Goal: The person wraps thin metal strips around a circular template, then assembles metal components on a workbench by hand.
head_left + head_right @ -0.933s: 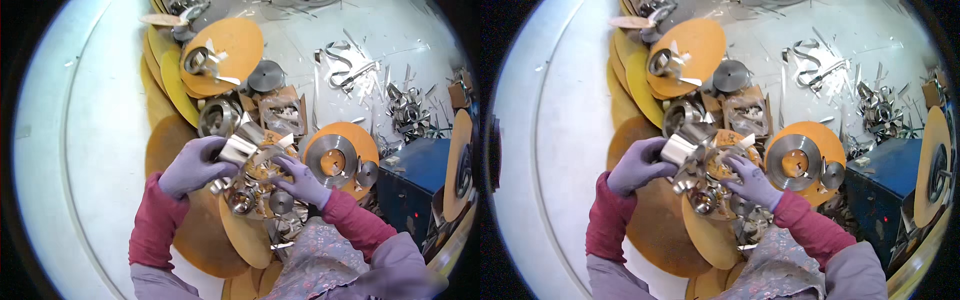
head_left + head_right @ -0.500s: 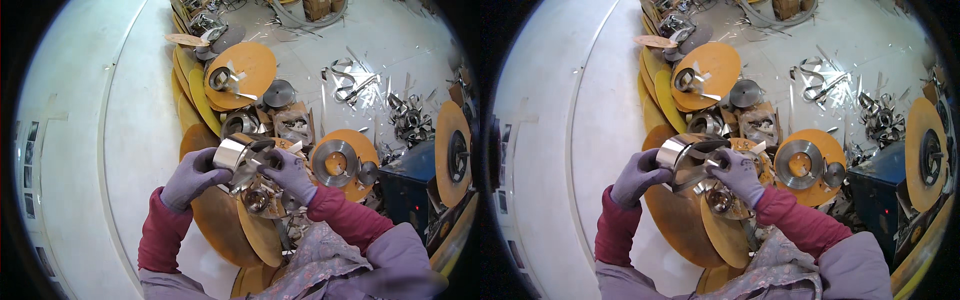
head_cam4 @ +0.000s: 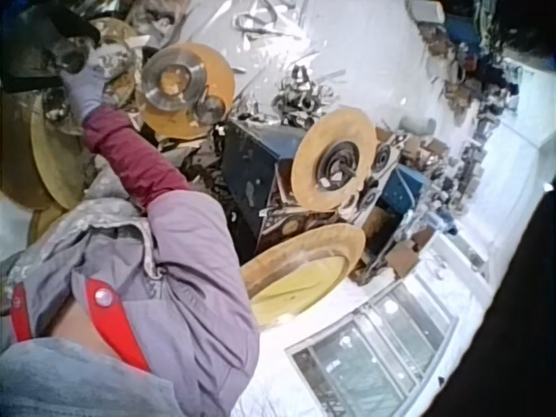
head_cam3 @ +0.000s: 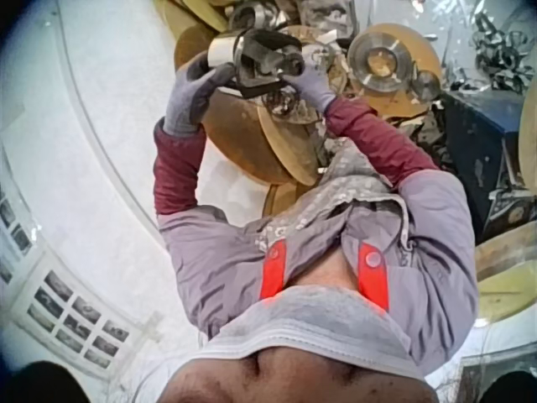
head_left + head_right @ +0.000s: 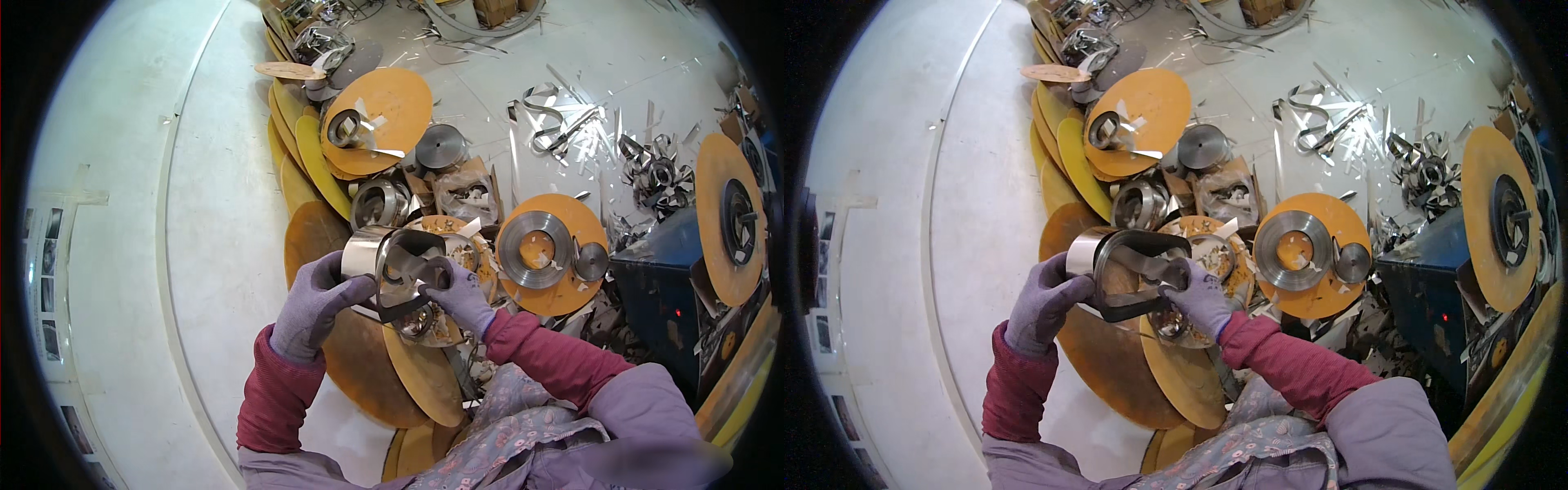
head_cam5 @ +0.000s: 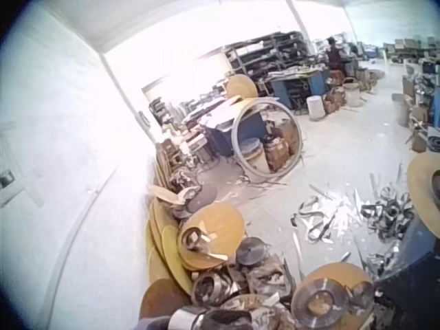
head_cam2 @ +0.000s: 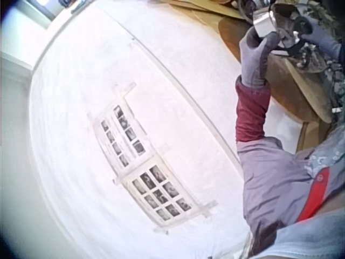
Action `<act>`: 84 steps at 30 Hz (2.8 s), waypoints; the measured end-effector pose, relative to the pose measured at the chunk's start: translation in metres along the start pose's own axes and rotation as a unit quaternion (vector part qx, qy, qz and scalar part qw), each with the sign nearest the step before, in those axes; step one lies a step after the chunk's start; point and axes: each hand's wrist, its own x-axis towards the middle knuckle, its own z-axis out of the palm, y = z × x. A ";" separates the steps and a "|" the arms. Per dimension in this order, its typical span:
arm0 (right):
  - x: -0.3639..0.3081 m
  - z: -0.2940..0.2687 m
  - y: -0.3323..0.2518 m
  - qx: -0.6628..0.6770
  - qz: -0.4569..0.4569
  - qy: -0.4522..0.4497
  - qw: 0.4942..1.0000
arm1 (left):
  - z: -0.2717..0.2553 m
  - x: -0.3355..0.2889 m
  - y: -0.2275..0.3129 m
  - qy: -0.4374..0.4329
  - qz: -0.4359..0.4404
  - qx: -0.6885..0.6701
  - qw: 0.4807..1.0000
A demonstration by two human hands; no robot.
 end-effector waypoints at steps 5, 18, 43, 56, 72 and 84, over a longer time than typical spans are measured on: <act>0.011 0.003 -0.001 -0.048 -0.040 0.057 0.996 | 0.009 -0.003 -0.002 -0.008 -0.006 0.016 1.000; -0.086 -0.061 -0.132 0.329 -0.133 -0.422 0.834 | 0.007 0.013 -0.061 -0.038 -0.041 0.093 0.994; -0.304 -0.460 -0.090 -0.059 -0.216 -0.318 0.921 | 0.375 -0.085 0.179 -0.482 0.185 0.483 0.707; -0.336 -0.679 -0.150 -0.370 -0.009 -0.031 0.928 | 0.570 0.146 0.222 -0.450 0.513 0.475 0.555; -0.311 -0.653 0.034 -0.509 -0.055 0.081 0.855 | 0.621 0.231 0.096 -0.465 0.539 0.589 0.382; -0.290 -0.607 0.024 -0.471 -0.002 0.111 0.875 | 0.634 0.217 0.071 -0.521 0.507 0.487 0.484</act>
